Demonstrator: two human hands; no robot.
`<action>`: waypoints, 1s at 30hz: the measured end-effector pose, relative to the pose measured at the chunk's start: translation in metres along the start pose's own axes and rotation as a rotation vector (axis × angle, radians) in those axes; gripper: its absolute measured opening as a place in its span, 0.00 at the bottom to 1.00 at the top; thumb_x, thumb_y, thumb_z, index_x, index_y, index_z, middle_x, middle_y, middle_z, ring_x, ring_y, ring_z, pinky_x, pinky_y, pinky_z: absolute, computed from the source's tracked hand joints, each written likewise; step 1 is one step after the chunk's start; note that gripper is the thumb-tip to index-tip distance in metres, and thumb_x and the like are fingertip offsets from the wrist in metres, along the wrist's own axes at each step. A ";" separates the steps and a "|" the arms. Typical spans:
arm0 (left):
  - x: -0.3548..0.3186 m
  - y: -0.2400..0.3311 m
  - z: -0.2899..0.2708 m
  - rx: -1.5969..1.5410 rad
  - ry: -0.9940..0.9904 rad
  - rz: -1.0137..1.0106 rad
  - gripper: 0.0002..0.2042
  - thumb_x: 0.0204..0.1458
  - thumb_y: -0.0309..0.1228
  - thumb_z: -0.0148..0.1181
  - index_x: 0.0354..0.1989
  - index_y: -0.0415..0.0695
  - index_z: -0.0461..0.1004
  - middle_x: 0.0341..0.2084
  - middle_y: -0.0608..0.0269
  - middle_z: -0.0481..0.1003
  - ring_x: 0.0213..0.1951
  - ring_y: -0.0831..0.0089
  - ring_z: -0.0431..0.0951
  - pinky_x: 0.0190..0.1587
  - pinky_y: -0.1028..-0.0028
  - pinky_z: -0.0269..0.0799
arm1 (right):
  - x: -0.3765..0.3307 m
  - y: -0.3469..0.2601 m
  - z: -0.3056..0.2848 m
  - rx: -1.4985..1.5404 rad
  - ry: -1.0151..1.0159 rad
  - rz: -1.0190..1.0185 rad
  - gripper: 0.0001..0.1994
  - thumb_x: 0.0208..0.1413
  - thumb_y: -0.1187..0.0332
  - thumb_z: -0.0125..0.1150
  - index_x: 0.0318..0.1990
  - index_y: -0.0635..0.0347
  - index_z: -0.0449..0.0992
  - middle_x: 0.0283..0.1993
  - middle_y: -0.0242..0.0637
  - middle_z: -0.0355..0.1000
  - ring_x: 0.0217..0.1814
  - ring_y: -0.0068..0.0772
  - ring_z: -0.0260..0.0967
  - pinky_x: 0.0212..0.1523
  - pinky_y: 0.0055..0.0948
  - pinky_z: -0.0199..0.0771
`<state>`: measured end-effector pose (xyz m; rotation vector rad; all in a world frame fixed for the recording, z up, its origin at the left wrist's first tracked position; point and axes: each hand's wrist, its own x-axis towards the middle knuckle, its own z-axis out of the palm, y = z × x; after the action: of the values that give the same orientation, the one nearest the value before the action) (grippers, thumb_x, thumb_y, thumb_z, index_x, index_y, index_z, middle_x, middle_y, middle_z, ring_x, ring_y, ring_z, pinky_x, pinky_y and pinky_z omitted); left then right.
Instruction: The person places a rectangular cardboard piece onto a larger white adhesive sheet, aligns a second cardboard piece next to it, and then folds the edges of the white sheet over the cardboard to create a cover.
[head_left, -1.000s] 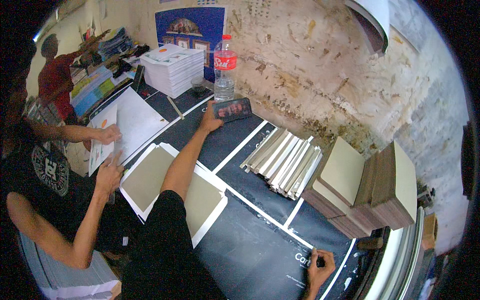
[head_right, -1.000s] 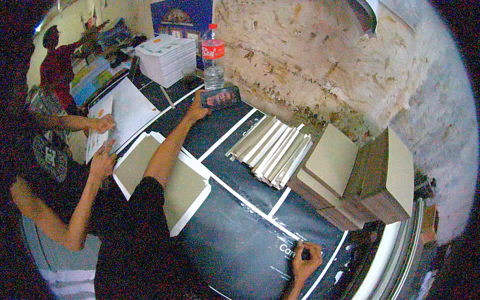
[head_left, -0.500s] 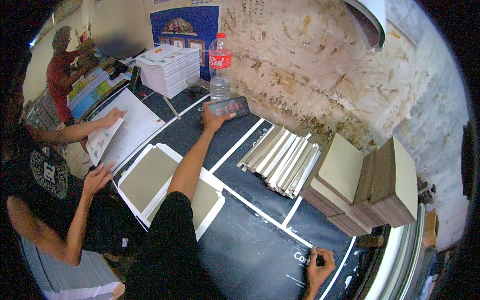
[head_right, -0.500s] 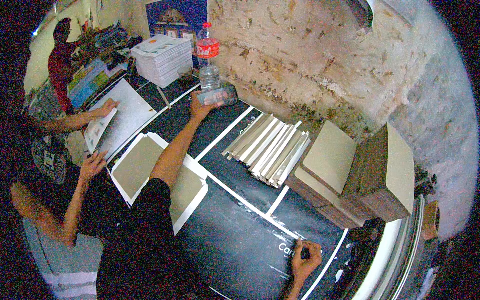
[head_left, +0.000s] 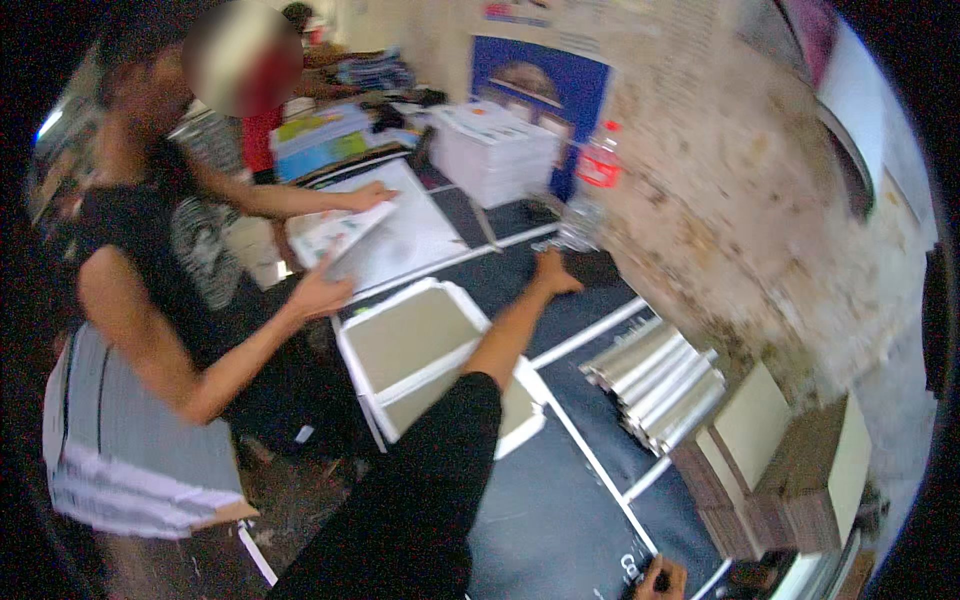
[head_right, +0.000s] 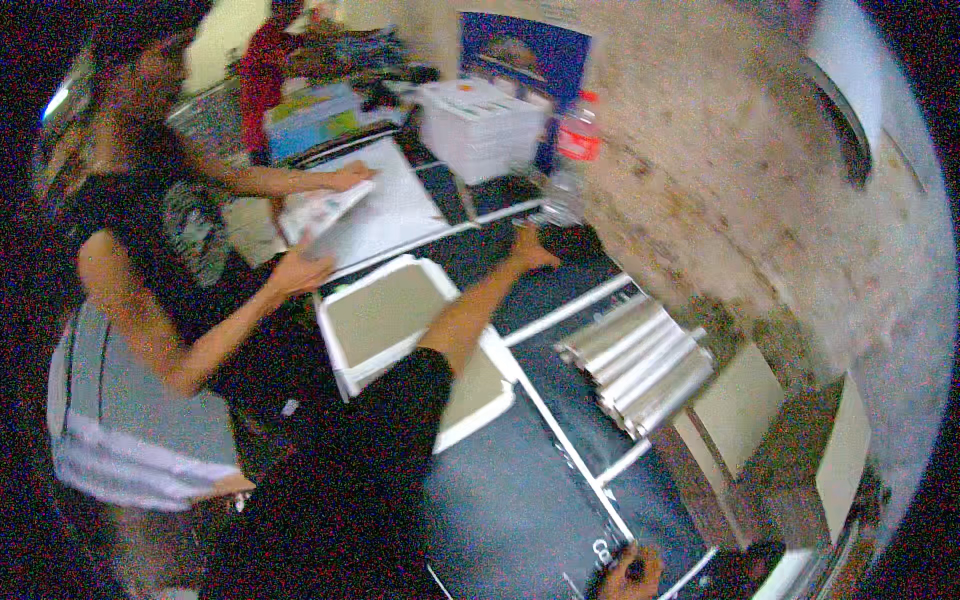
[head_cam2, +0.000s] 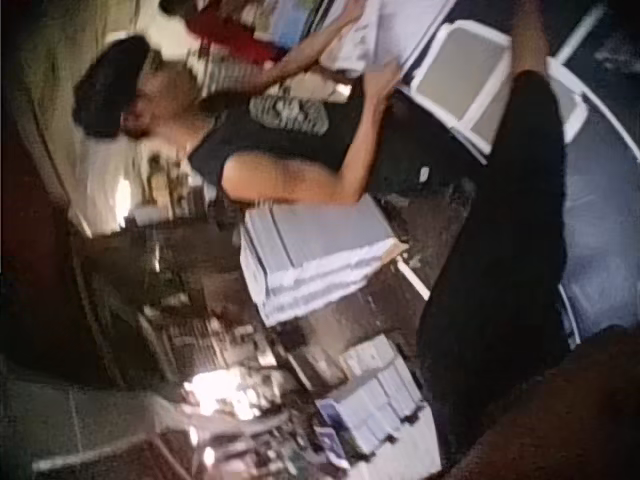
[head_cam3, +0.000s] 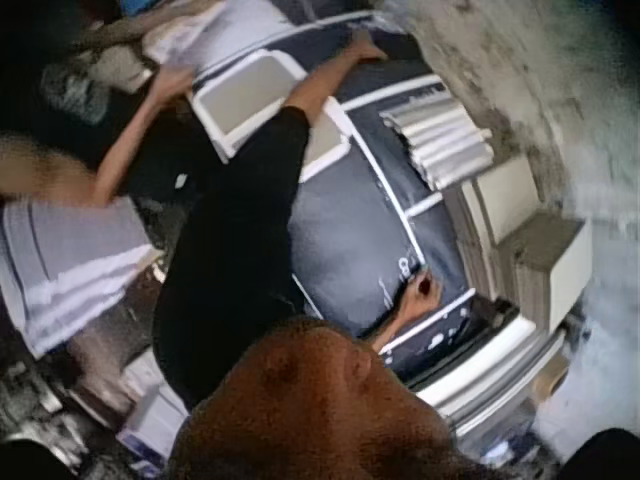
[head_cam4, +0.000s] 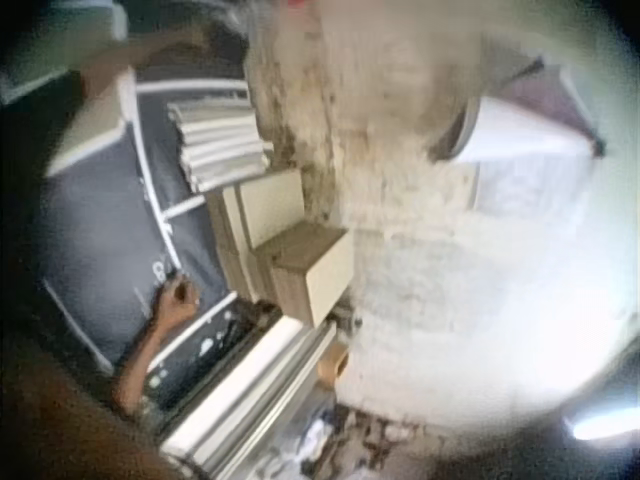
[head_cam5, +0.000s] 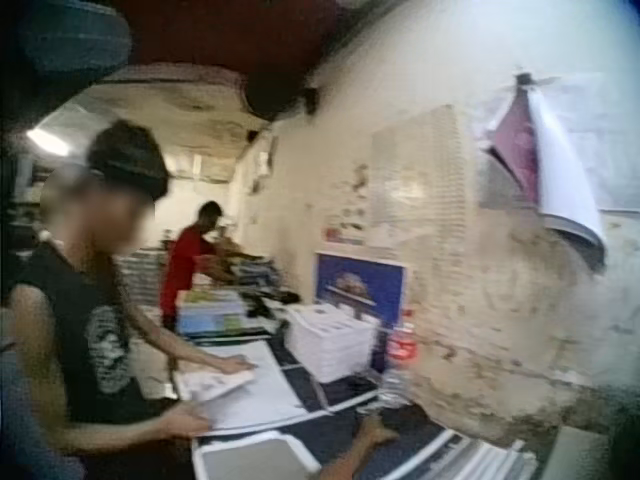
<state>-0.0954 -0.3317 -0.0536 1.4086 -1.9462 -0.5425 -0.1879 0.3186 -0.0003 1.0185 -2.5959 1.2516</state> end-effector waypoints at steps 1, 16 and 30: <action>-0.014 0.039 0.016 -0.002 -0.137 0.035 0.68 0.15 0.50 0.84 0.68 0.26 0.54 0.64 0.34 0.63 0.67 0.44 0.64 0.71 0.61 0.61 | 0.001 0.012 -0.006 -0.043 0.035 0.021 0.09 0.56 0.72 0.69 0.33 0.74 0.81 0.36 0.52 0.78 0.34 0.45 0.75 0.41 0.40 0.78; -0.149 0.083 -0.028 -0.536 0.197 -0.019 0.71 0.24 0.30 0.83 0.76 0.36 0.32 0.62 0.34 0.66 0.62 0.43 0.69 0.66 0.60 0.66 | -0.017 -0.032 -0.017 -0.174 0.055 -0.262 0.12 0.63 0.66 0.65 0.41 0.70 0.82 0.37 0.56 0.77 0.39 0.55 0.75 0.41 0.45 0.74; -0.445 0.172 -0.077 -1.113 -0.771 0.310 0.43 0.35 0.24 0.82 0.54 0.42 0.52 0.52 0.48 0.68 0.51 0.61 0.77 0.55 0.65 0.75 | 0.019 0.002 -0.019 1.181 0.055 0.414 0.33 0.70 0.47 0.51 0.73 0.59 0.58 0.66 0.61 0.65 0.58 0.53 0.75 0.50 0.45 0.85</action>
<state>-0.0670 0.1483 -0.0070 0.1688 -1.7580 -1.8230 -0.2071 0.3230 0.0174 0.4310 -1.9090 2.9722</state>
